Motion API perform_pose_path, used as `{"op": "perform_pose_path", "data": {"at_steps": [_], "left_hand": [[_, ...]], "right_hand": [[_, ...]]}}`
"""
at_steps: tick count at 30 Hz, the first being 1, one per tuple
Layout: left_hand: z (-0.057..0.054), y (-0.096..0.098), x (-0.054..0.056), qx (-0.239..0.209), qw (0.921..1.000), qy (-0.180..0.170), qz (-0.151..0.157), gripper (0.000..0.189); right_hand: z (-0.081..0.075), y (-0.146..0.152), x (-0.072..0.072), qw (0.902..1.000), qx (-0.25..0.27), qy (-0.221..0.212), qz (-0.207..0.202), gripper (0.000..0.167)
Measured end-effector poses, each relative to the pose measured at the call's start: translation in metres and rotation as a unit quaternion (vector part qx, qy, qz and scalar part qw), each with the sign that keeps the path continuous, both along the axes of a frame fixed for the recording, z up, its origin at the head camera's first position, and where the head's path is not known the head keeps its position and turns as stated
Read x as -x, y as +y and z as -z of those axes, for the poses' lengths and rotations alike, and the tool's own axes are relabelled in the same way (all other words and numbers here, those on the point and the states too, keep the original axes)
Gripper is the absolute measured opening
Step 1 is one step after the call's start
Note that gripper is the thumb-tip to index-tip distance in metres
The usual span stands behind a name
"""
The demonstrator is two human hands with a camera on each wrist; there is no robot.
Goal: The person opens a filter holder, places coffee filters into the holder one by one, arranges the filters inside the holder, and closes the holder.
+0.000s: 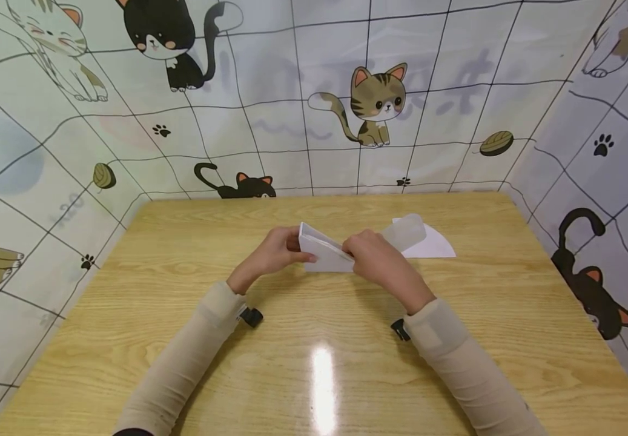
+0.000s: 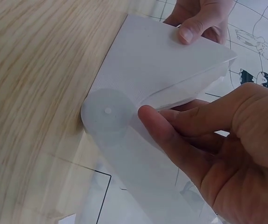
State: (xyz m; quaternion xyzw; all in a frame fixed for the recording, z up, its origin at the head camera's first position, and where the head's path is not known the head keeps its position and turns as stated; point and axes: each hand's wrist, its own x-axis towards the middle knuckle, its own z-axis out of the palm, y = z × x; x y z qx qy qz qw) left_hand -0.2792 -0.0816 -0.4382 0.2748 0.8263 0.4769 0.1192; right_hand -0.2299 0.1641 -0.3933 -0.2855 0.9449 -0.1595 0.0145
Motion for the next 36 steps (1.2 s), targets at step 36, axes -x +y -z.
{"op": "perform_pose_path", "data": {"at_steps": [36], "left_hand": [[-0.003,0.0,-0.002,0.004,0.9999,0.01,0.001,0.039]], "right_hand": [[-0.052,0.03,-0.017,0.9922,0.08,0.08,0.052,0.016]]}}
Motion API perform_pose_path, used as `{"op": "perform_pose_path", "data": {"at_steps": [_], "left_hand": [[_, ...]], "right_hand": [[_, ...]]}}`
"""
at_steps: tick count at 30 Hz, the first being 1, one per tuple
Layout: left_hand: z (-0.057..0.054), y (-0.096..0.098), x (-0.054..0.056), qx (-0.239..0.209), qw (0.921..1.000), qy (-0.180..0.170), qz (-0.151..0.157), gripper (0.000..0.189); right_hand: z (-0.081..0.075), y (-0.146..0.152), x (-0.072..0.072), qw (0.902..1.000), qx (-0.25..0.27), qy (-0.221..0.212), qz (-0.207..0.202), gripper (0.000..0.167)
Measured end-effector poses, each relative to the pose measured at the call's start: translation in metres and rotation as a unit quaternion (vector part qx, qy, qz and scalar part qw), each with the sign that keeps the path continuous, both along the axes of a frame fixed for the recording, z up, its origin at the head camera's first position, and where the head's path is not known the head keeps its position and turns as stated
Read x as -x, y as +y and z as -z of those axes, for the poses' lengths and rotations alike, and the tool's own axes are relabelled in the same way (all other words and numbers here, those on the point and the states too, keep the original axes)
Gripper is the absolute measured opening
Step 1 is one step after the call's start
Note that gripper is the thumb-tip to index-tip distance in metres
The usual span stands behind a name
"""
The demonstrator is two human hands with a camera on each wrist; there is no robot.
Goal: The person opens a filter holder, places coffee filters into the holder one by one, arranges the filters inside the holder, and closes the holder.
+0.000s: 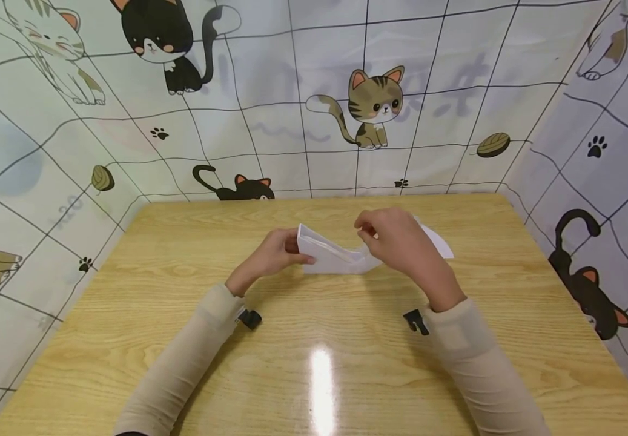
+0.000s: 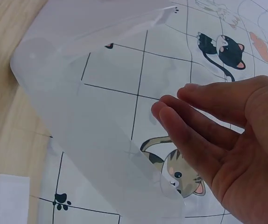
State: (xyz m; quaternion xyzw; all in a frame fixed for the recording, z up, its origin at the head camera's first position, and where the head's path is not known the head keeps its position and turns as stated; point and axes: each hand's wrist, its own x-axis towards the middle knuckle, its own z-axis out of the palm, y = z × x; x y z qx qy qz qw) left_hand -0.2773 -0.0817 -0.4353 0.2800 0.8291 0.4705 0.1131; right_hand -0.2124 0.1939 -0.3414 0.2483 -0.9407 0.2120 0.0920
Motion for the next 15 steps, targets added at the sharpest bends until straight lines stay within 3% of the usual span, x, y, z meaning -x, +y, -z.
{"op": "perform_pose_path", "data": {"at_steps": [15], "left_hand": [[0.001,0.0,0.0,0.003,1.0,0.006,0.0,0.04]], "right_hand": [[-0.006,0.027,0.003,0.9969,0.031,0.052,0.05,0.012]]}}
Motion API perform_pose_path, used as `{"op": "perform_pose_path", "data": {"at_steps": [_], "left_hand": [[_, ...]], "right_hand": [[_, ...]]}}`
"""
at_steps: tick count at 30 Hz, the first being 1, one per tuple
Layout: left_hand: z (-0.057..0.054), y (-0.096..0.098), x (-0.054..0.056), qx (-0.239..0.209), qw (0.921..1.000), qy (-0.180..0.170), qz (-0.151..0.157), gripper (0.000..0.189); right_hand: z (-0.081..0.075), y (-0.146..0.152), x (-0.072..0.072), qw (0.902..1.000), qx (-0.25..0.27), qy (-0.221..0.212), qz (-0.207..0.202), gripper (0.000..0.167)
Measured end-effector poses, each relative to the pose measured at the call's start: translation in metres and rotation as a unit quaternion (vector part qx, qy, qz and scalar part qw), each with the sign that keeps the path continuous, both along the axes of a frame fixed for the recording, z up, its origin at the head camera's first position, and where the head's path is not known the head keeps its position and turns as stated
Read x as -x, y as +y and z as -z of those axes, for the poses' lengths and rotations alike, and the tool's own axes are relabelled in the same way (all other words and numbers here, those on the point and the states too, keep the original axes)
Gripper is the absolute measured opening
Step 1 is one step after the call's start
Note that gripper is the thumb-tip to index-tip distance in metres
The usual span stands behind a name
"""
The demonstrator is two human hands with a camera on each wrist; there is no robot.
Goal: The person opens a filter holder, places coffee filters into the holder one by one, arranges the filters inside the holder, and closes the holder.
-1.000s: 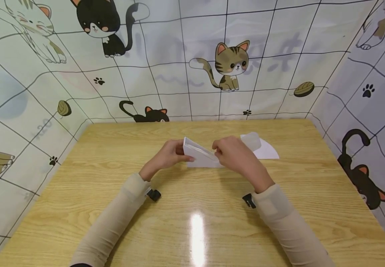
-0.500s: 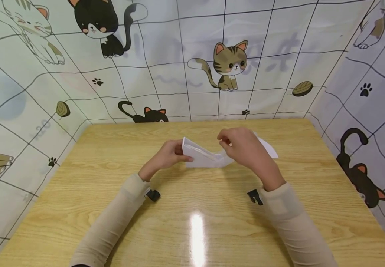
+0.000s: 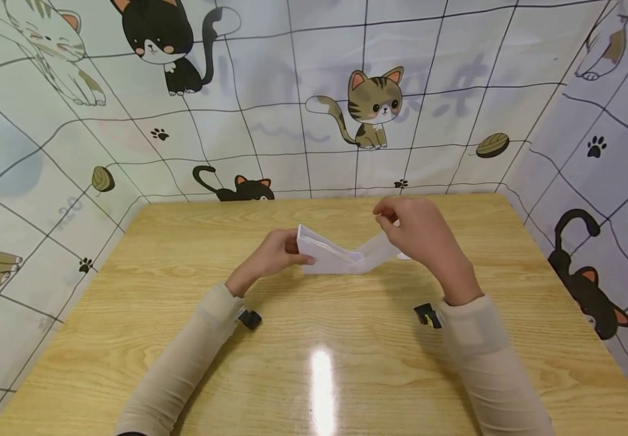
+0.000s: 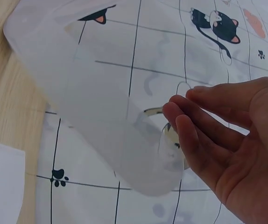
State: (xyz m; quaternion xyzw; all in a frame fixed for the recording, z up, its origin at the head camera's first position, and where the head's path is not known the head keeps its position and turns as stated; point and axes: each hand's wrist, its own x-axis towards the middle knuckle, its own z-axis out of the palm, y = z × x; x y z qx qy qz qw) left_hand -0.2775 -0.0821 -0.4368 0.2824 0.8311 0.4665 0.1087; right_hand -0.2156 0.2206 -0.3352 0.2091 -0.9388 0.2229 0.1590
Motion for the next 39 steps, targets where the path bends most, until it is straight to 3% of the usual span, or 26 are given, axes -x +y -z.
{"op": "perform_pose_path", "data": {"at_steps": [4,12,19,23,39], "left_hand": [[0.0,0.0,0.0,0.0,1.0,0.004,-0.001,0.039],[0.001,0.0,0.0,-0.003,1.0,-0.002,-0.001,0.04],[0.0,0.0,-0.001,0.004,1.0,0.005,-0.004,0.04],[0.0,-0.001,-0.001,0.003,1.0,0.002,-0.005,0.039],[0.002,0.0,0.0,-0.001,1.0,0.0,-0.001,0.04]], "right_hand": [[-0.003,0.01,0.002,0.9996,0.009,0.02,0.016,0.01],[-0.006,0.03,0.006,0.9978,0.031,-0.004,0.059,0.016],[0.0,0.054,0.014,0.9936,0.059,-0.006,0.096,0.017],[0.007,0.068,0.019,0.99,0.071,-0.037,0.116,0.02],[0.054,0.11,0.046,0.9716,0.02,-0.181,0.151,0.032]]}}
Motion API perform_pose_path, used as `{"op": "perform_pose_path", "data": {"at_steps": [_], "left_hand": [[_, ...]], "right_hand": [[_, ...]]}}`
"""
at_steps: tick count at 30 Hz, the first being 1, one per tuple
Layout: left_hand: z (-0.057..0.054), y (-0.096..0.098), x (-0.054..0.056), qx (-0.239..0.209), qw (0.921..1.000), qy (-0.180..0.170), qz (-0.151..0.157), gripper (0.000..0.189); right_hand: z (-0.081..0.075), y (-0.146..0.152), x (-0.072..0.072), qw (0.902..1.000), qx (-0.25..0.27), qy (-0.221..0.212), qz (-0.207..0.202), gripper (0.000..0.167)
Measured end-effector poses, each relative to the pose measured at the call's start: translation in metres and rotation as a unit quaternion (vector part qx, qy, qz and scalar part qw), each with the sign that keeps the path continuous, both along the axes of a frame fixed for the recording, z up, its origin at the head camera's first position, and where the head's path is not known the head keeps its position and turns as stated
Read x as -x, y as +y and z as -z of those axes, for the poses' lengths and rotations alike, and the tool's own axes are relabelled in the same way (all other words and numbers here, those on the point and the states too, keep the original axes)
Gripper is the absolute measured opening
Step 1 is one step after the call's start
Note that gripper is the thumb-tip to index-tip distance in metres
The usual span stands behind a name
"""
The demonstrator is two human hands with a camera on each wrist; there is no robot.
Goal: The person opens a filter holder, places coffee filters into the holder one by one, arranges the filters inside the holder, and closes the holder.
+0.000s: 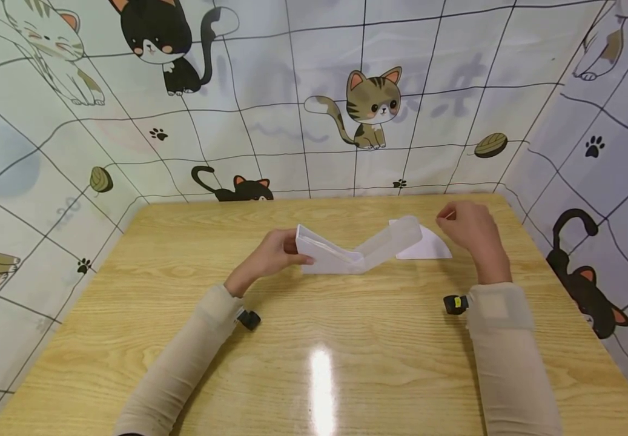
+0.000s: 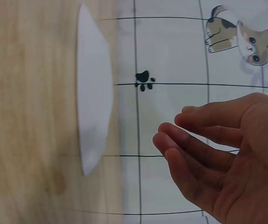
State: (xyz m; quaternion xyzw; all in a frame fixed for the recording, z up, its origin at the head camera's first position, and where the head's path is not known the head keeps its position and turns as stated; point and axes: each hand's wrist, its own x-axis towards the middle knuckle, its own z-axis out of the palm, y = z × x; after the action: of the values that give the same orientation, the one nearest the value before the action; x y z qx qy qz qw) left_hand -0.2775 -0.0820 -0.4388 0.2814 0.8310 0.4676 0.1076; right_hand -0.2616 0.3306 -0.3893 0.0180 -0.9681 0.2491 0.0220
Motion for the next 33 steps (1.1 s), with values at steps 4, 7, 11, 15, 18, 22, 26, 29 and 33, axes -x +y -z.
{"op": "perform_pose_path", "data": {"at_steps": [4,7,11,15,18,22,26,29,33], "left_hand": [[0.001,0.0,0.0,0.001,1.0,-0.001,-0.002,0.04],[0.001,0.0,0.0,0.002,1.0,-0.002,-0.003,0.039],[0.001,-0.001,0.0,0.002,1.0,-0.004,-0.003,0.039],[0.0,-0.001,-0.001,0.001,1.0,-0.004,-0.003,0.039],[0.0,-0.001,-0.001,0.0,1.0,-0.004,-0.004,0.038],[-0.001,-0.001,-0.001,-0.002,1.0,-0.004,-0.003,0.037],[-0.001,0.0,-0.001,-0.003,1.0,-0.005,-0.003,0.038],[-0.001,0.0,0.0,-0.004,1.0,-0.005,-0.002,0.038],[0.0,0.0,0.0,-0.005,1.0,-0.003,0.002,0.037]], "right_hand": [[0.01,0.006,0.004,0.9996,-0.005,-0.027,0.005,0.034],[0.016,0.009,0.005,0.9985,-0.009,-0.053,0.007,0.036],[0.023,0.01,0.006,0.9975,-0.008,-0.07,0.012,0.038],[0.029,0.009,0.007,0.9978,-0.006,-0.064,0.015,0.037],[0.032,0.009,0.007,0.998,-0.011,-0.061,0.011,0.039],[0.034,0.009,0.007,0.9972,-0.022,-0.069,0.017,0.044],[0.035,0.009,0.007,0.9963,-0.026,-0.078,0.024,0.044],[0.036,0.009,0.007,0.9953,-0.031,-0.089,0.025,0.042],[0.037,0.01,0.007,0.9934,-0.03,-0.107,0.027,0.042]]}}
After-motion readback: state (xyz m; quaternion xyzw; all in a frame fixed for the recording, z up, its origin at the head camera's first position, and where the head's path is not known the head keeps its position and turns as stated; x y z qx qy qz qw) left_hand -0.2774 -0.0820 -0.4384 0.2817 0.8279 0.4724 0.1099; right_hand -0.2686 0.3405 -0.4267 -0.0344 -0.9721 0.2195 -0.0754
